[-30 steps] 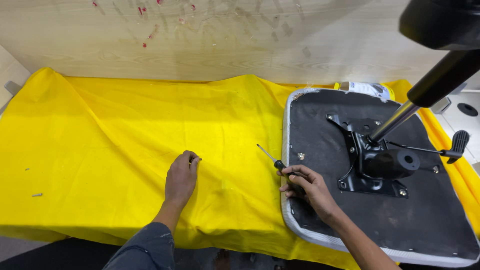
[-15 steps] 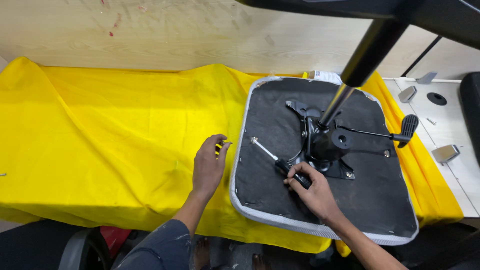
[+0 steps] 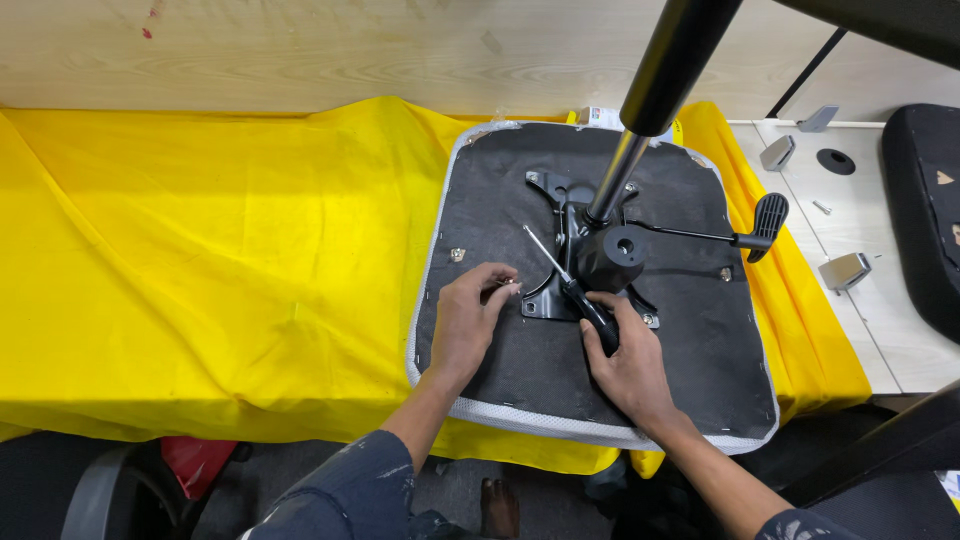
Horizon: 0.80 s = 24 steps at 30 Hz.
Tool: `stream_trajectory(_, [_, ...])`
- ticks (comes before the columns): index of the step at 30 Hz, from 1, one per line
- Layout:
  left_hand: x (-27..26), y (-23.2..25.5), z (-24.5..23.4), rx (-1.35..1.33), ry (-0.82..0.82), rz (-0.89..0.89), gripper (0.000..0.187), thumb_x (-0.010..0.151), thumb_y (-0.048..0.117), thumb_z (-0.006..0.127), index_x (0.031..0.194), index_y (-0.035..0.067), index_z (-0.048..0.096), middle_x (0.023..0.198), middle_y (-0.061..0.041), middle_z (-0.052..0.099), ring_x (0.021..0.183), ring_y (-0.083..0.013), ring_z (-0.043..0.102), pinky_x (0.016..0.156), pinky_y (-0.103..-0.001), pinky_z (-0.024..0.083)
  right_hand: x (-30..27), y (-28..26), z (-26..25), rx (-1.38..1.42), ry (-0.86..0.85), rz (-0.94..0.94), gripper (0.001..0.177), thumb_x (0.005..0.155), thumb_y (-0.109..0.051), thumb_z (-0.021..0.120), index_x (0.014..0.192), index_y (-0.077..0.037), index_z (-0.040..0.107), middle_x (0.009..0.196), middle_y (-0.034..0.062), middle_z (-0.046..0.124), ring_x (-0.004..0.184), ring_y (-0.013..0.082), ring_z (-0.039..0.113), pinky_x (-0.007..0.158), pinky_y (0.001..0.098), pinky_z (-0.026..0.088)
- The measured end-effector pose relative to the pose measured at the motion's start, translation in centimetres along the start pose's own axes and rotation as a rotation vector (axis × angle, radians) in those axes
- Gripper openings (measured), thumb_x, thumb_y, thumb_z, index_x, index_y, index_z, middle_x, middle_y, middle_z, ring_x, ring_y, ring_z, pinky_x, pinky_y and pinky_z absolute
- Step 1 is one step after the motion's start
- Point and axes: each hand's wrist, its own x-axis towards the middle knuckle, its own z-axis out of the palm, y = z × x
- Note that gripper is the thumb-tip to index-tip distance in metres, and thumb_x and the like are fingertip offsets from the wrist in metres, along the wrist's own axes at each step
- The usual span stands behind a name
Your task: The person attaches the base of an office chair to the seat cushion using a screwdriver. They align the base, insert screws, and tighten them to secure the components together.
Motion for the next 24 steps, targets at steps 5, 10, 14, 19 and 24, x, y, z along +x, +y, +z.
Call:
stream_trajectory(5, [-0.5,0.1,0.8,-0.013,-0.067,0.011,0.020,0.091,0.012,0.072,0.107,0.004,0.077,0.102,-0.011,0.079,0.094,-0.0229,0.079,0.084,-0.031,0.059,0.1,0.9,0.2,0.022,0.042,-0.099,0.034,0.092,-0.015,0.069,0.124,-0.006,0.061,0.096,0.0136,0.072,0.086,0.0248,0.075,0.076,0.0367,0.056])
stream_trajectory(10, [-1.2,0.0,1.2,0.038,-0.042,0.059,0.017,0.091,0.010,0.071,0.104,0.003,0.077,0.103,-0.011,0.078,0.092,-0.0250,0.078,0.083,-0.033,0.059,0.2,1.3,0.3,0.021,0.002,-0.054,0.034,0.092,-0.016,0.069,0.124,-0.005,0.061,0.092,0.0125,0.071,0.083,0.0236,0.075,0.076,0.0363,0.057])
stream_trajectory(14, [-1.0,-0.1,1.5,0.127,-0.073,0.109,0.017,0.092,0.012,0.070,0.105,0.004,0.077,0.103,-0.011,0.077,0.093,-0.0258,0.076,0.085,-0.035,0.058,0.2,1.2,0.3,0.021,0.000,-0.098,0.036,0.091,-0.015,0.070,0.123,-0.004,0.061,0.099,0.0130,0.071,0.088,0.0248,0.075,0.078,0.0365,0.058])
stream_trajectory(19, [-0.9,-0.5,1.6,0.231,-0.120,0.269,0.017,0.097,0.014,0.066,0.108,0.005,0.076,0.112,-0.010,0.075,0.101,-0.0260,0.074,0.090,-0.036,0.058,0.0,0.8,0.3,0.027,0.012,-0.102,0.037,0.088,-0.013,0.072,0.121,-0.003,0.062,0.100,0.0143,0.071,0.091,0.0267,0.075,0.080,0.0379,0.057])
stream_trajectory(24, [-1.7,-0.9,1.7,0.227,-0.141,0.263,0.022,0.096,0.012,0.063,0.114,0.006,0.076,0.116,-0.009,0.072,0.104,-0.0253,0.071,0.092,-0.036,0.057,0.0,0.6,0.1,0.020,0.009,-0.108,0.036,0.088,-0.012,0.072,0.121,-0.003,0.062,0.099,0.0146,0.071,0.089,0.0265,0.074,0.079,0.0380,0.057])
